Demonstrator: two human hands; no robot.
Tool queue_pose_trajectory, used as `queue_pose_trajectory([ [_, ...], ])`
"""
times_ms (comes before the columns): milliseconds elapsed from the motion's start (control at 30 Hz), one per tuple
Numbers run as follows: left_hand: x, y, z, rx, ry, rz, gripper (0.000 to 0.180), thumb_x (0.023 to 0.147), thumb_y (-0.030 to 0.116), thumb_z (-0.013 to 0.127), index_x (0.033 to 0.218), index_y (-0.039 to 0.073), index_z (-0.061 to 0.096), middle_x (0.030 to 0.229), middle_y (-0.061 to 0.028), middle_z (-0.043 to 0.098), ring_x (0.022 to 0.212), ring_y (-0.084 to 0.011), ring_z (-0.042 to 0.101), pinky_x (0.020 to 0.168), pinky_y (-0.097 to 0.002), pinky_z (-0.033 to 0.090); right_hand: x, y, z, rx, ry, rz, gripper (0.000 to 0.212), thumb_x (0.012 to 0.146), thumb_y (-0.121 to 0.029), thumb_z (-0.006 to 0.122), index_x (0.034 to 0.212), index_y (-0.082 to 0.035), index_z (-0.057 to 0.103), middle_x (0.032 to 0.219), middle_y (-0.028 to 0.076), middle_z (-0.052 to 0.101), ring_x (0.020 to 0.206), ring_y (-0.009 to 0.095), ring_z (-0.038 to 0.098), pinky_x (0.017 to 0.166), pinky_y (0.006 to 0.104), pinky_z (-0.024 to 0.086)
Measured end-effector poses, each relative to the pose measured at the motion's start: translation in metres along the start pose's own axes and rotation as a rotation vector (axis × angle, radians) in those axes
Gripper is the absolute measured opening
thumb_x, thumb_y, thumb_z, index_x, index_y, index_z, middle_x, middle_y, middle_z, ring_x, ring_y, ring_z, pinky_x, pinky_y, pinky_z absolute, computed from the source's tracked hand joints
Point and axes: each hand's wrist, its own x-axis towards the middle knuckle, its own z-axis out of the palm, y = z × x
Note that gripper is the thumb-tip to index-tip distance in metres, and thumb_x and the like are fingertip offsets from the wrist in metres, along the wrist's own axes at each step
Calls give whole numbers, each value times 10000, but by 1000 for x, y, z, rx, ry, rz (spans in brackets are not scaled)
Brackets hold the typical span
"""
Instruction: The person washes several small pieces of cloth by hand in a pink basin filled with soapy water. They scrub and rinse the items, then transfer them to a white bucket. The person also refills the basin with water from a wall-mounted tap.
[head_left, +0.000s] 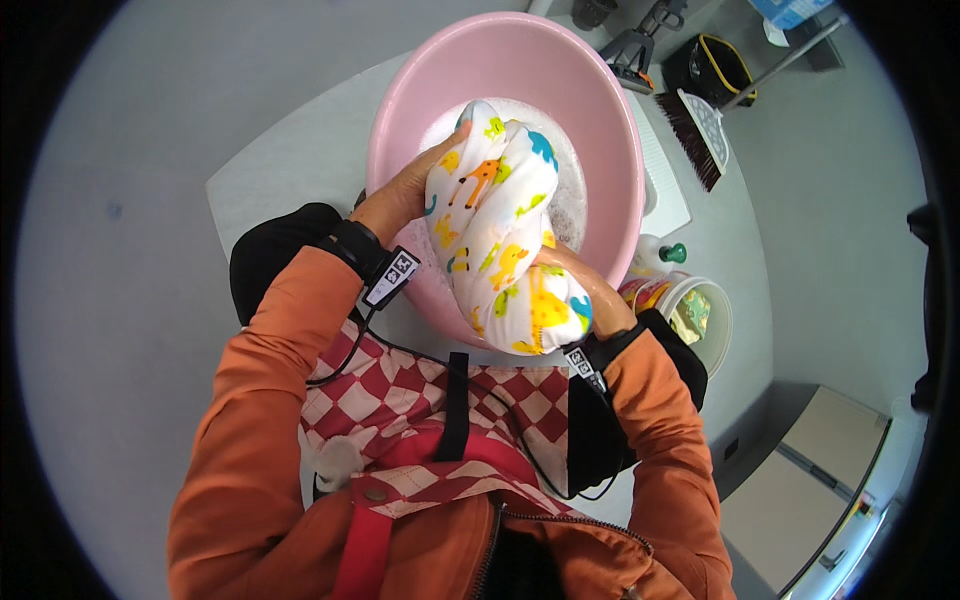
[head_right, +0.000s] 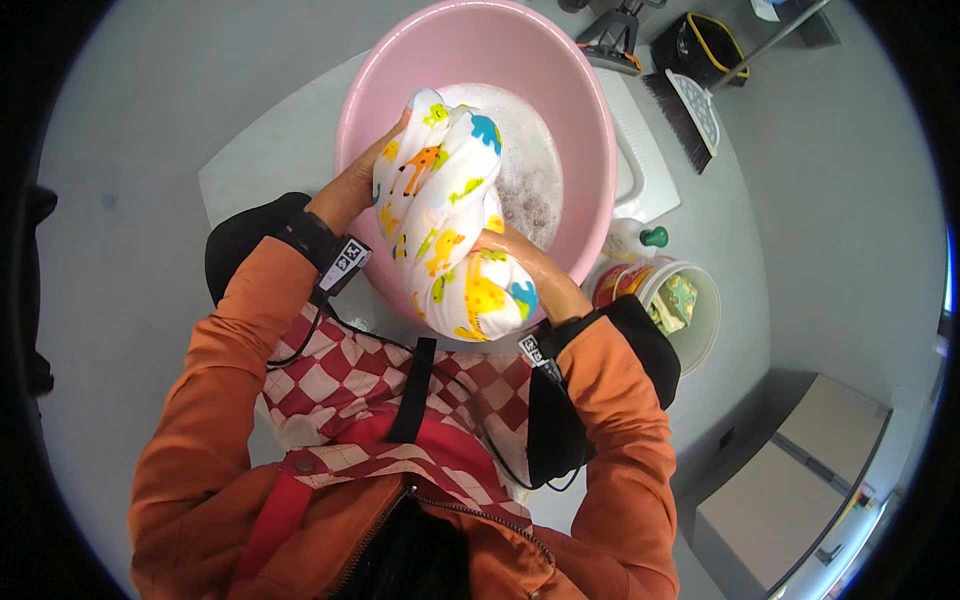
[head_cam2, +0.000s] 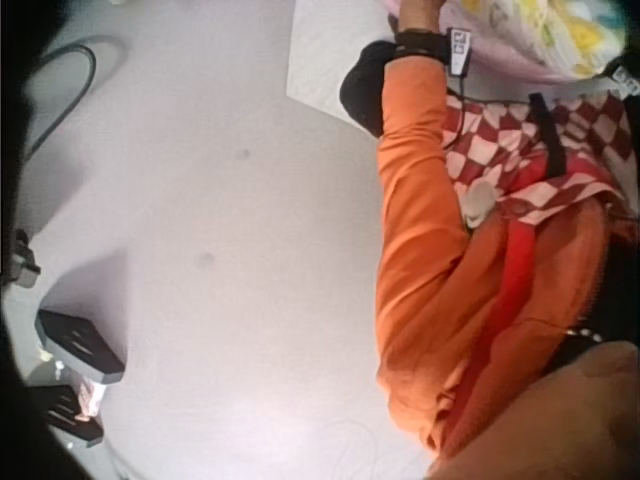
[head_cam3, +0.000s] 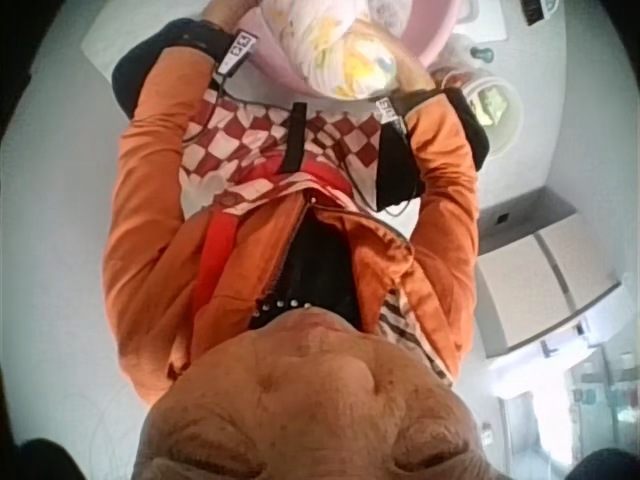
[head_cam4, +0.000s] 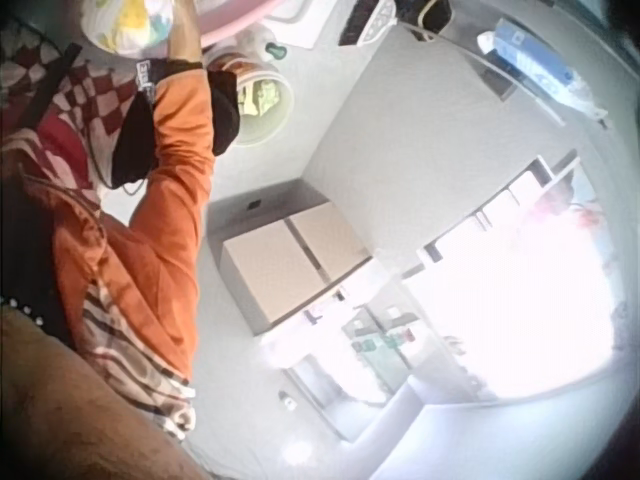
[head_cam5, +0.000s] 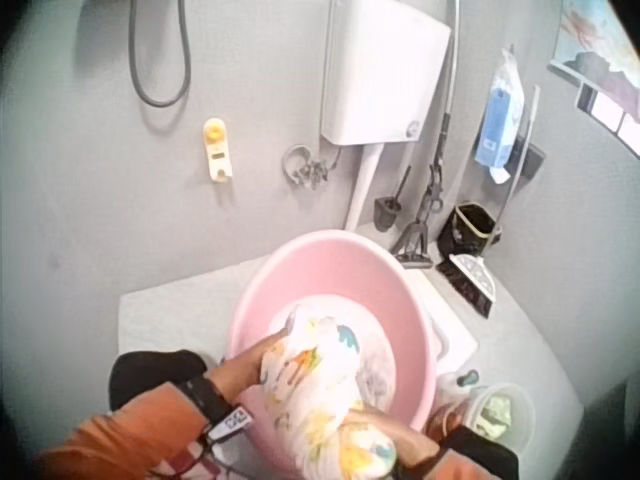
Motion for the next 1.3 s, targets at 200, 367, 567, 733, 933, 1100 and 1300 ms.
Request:
queue_pose_trajectory([
  [200,11,-22,5,422,216,157,417,798,247,678,1081,-28,546,955,-123,620,767,-148,618,679,-259,520,32,18,-21,-559,98,-195,546,769,-232,695,1223,-6,492,1140,107,582,1013,185,560,878,313,453],
  [367,22,-47,-9,865,405,249,363,723,233,697,966,-20,601,864,-129,641,703,-177,608,639,-280,488,35,32,-14,-1124,241,-255,584,715,-401,674,1174,-71,530,1098,151,602,1005,279,582,854,356,461],
  [567,27,-63,-9,964,501,227,480,699,240,670,1070,-12,498,969,-147,563,861,-217,569,772,-316,468,30,28,-4,-1436,397,-177,589,658,-455,677,1105,-93,553,1016,166,619,884,345,609,723,422,496],
  [733,6,-42,17,384,177,85,730,696,293,719,1245,-1,337,1081,-138,519,936,-228,557,831,-331,475,29,16,1,-1508,387,-91,534,642,-459,679,1021,-92,593,930,151,638,823,341,619,682,418,498],
  [933,-7,-31,32,501,152,-238,788,709,465,743,1290,86,369,1127,-111,549,1024,-203,561,832,-345,492,27,14,11,-1573,404,-66,408,647,-366,678,927,-75,623,854,150,636,780,334,619,671,419,491],
  [1100,-5,-48,21,507,235,-278,589,712,320,763,1155,25,511,1020,-111,606,903,-208,612,766,-328,511,24,24,10,-1667,412,-116,411,651,-280,675,988,-56,601,859,168,617,769,338,616,687,429,487],
  [1300,1,-29,35,497,452,385,423,677,127,758,1031,-12,573,957,-109,636,800,-163,622,709,-285,509,32,1,-3,-1221,540,-385,705,648,-310,708,1249,-33,465,1119,168,569,993,243,577,841,322,456],
])
